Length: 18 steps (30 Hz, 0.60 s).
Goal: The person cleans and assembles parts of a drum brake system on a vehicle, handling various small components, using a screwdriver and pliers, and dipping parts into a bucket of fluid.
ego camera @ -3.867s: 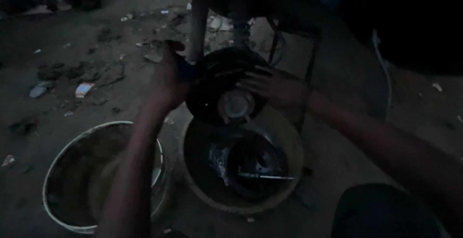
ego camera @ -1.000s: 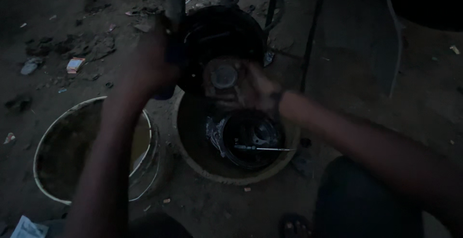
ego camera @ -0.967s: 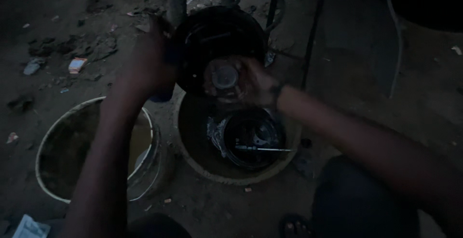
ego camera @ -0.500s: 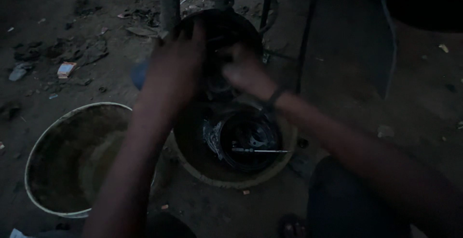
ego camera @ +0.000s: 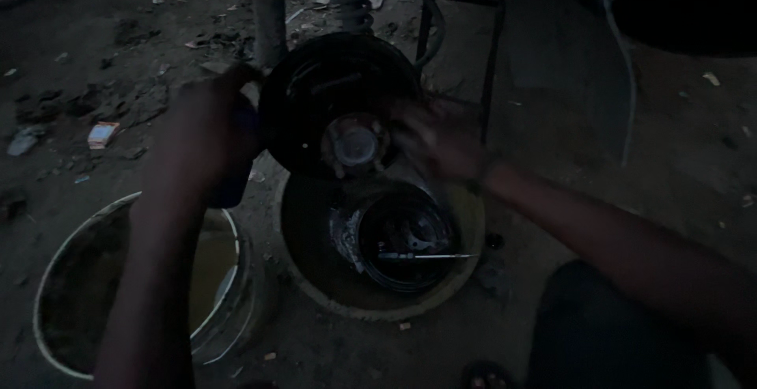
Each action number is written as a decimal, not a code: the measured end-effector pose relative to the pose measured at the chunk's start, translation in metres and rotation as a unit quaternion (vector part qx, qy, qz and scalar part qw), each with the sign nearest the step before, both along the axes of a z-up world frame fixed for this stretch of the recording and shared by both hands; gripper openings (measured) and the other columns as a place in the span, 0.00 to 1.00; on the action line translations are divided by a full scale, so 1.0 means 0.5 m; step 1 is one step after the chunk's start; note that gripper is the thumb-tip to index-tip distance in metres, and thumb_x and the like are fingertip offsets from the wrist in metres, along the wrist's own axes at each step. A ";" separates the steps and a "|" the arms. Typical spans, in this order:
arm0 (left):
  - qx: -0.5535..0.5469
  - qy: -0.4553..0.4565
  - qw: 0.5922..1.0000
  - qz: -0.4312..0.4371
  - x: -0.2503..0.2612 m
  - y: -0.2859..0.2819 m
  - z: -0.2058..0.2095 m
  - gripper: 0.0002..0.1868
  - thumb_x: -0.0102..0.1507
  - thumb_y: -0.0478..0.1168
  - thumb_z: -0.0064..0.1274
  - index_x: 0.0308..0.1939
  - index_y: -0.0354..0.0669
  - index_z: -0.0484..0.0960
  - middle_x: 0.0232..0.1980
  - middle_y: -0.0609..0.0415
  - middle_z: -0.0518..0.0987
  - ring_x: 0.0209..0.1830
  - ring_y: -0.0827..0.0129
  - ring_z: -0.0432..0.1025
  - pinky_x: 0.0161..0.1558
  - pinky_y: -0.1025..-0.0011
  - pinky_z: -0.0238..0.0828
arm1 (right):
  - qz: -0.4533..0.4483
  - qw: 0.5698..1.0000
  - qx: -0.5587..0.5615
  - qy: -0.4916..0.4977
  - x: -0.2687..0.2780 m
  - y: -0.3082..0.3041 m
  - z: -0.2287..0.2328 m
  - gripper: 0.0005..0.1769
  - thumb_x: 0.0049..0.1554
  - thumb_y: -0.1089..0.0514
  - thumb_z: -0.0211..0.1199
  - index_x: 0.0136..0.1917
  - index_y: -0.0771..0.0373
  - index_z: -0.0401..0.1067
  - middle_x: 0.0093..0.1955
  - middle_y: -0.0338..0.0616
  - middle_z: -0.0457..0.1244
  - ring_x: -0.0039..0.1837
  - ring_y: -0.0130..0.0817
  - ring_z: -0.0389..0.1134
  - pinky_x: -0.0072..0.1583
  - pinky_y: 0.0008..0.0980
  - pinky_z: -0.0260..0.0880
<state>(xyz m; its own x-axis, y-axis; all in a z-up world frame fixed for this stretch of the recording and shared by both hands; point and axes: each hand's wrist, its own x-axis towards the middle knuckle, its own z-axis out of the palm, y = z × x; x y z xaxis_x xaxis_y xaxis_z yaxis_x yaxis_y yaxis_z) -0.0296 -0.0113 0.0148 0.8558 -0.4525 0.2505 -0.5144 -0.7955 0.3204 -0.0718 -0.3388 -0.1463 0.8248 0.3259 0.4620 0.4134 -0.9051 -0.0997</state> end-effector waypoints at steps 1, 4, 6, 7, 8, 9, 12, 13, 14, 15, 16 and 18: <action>0.007 0.002 1.000 -0.012 -0.002 -0.018 0.000 0.37 0.56 0.41 0.65 0.69 0.49 0.72 0.44 0.39 0.82 0.39 0.48 0.80 0.41 0.54 0.76 | 0.015 0.999 -0.015 -0.049 0.014 0.014 0.022 0.34 0.61 0.52 0.57 0.78 0.59 0.57 0.78 0.54 0.56 0.76 0.52 0.57 0.73 0.50 0.57; 0.055 -0.201 0.974 -0.093 0.017 -0.082 0.002 0.37 0.56 0.38 0.63 0.69 0.38 0.69 0.46 0.38 0.82 0.43 0.45 0.79 0.42 0.52 0.75 | 0.048 0.986 -0.043 -0.151 0.053 0.056 0.057 0.38 0.63 0.51 0.57 0.81 0.69 0.54 0.82 0.61 0.48 0.81 0.58 0.50 0.77 0.55 0.48; 0.084 -0.295 0.944 -0.123 0.033 -0.117 -0.001 0.36 0.57 0.36 0.61 0.69 0.33 0.68 0.50 0.37 0.81 0.44 0.44 0.78 0.43 0.51 0.75 | 0.038 0.987 -0.042 -0.148 0.063 0.070 0.043 0.39 0.62 0.49 0.58 0.79 0.70 0.54 0.83 0.61 0.46 0.83 0.57 0.48 0.78 0.55 0.46; 0.094 -0.292 0.944 -0.116 0.040 -0.135 -0.003 0.36 0.57 0.36 0.60 0.69 0.34 0.67 0.52 0.38 0.81 0.44 0.45 0.78 0.42 0.50 0.74 | -0.001 0.995 -0.074 -0.071 0.060 0.067 0.031 0.39 0.62 0.47 0.57 0.79 0.68 0.54 0.82 0.59 0.47 0.82 0.56 0.48 0.78 0.56 0.45; 0.104 -0.290 0.945 -0.108 0.047 -0.147 -0.002 0.36 0.58 0.35 0.59 0.70 0.34 0.67 0.54 0.38 0.80 0.44 0.45 0.78 0.41 0.49 0.74 | -0.039 0.994 -0.106 0.006 0.050 0.065 0.013 0.38 0.63 0.45 0.57 0.78 0.65 0.53 0.81 0.57 0.47 0.81 0.54 0.48 0.77 0.57 0.44; 0.110 -0.280 0.948 -0.104 0.058 -0.154 0.002 0.37 0.57 0.35 0.59 0.70 0.36 0.66 0.54 0.39 0.80 0.46 0.45 0.78 0.42 0.49 0.74 | -0.076 0.984 -0.137 0.083 0.040 0.062 -0.008 0.38 0.63 0.42 0.57 0.78 0.62 0.53 0.80 0.55 0.47 0.80 0.53 0.47 0.77 0.58 0.43; 0.115 -0.258 0.952 -0.118 0.085 -0.177 0.001 0.35 0.57 0.36 0.58 0.69 0.38 0.68 0.53 0.39 0.80 0.50 0.46 0.77 0.46 0.50 0.74 | 0.016 0.976 -0.170 0.135 0.005 0.019 -0.075 0.39 0.60 0.43 0.57 0.79 0.56 0.52 0.81 0.50 0.50 0.81 0.48 0.50 0.78 0.50 0.47; 0.107 -0.253 0.952 -0.135 0.092 -0.179 -0.003 0.32 0.59 0.36 0.58 0.68 0.39 0.70 0.53 0.39 0.80 0.51 0.46 0.77 0.48 0.50 0.74 | 0.057 0.978 -0.190 0.070 -0.005 0.001 -0.092 0.41 0.59 0.45 0.57 0.81 0.57 0.50 0.81 0.51 0.50 0.80 0.48 0.51 0.76 0.51 0.48; 0.101 -0.250 0.951 -0.151 0.099 -0.179 -0.006 0.29 0.61 0.36 0.57 0.67 0.40 0.71 0.53 0.39 0.80 0.52 0.45 0.76 0.49 0.50 0.74 | 0.099 0.973 -0.208 0.004 -0.011 -0.013 -0.101 0.44 0.57 0.46 0.57 0.82 0.58 0.49 0.81 0.53 0.51 0.78 0.49 0.52 0.74 0.52 0.49; 0.100 -0.253 0.949 -0.161 0.104 -0.182 -0.010 0.32 0.59 0.37 0.58 0.68 0.38 0.71 0.52 0.38 0.80 0.51 0.45 0.76 0.48 0.50 0.74 | 0.064 0.982 -0.169 0.051 -0.006 -0.035 -0.093 0.43 0.59 0.46 0.56 0.83 0.54 0.48 0.82 0.50 0.51 0.79 0.47 0.53 0.75 0.50 0.51; 0.100 -0.255 0.947 -0.170 0.110 -0.183 -0.014 0.34 0.57 0.37 0.59 0.68 0.37 0.71 0.51 0.38 0.80 0.50 0.45 0.76 0.47 0.50 0.74 | 0.030 0.986 -0.129 0.099 0.009 -0.056 -0.071 0.42 0.61 0.47 0.55 0.85 0.50 0.46 0.82 0.47 0.51 0.79 0.45 0.54 0.76 0.49 0.54; 0.101 -0.300 0.930 -0.187 0.122 -0.190 -0.027 0.33 0.57 0.37 0.58 0.68 0.36 0.72 0.51 0.38 0.80 0.51 0.46 0.76 0.47 0.50 0.74 | -0.072 0.979 -0.080 0.170 0.037 -0.057 -0.025 0.43 0.65 0.43 0.52 0.87 0.48 0.40 0.81 0.45 0.51 0.79 0.43 0.55 0.83 0.53 0.44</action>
<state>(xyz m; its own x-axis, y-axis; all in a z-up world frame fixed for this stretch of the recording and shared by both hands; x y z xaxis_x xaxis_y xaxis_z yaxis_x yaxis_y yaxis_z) 0.0313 -0.1064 0.0012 0.3623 -0.7802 0.5099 -0.8055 -0.5374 -0.2499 -0.0535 -0.3670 -0.1588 0.9651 0.2403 0.1043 0.2473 -0.9670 -0.0609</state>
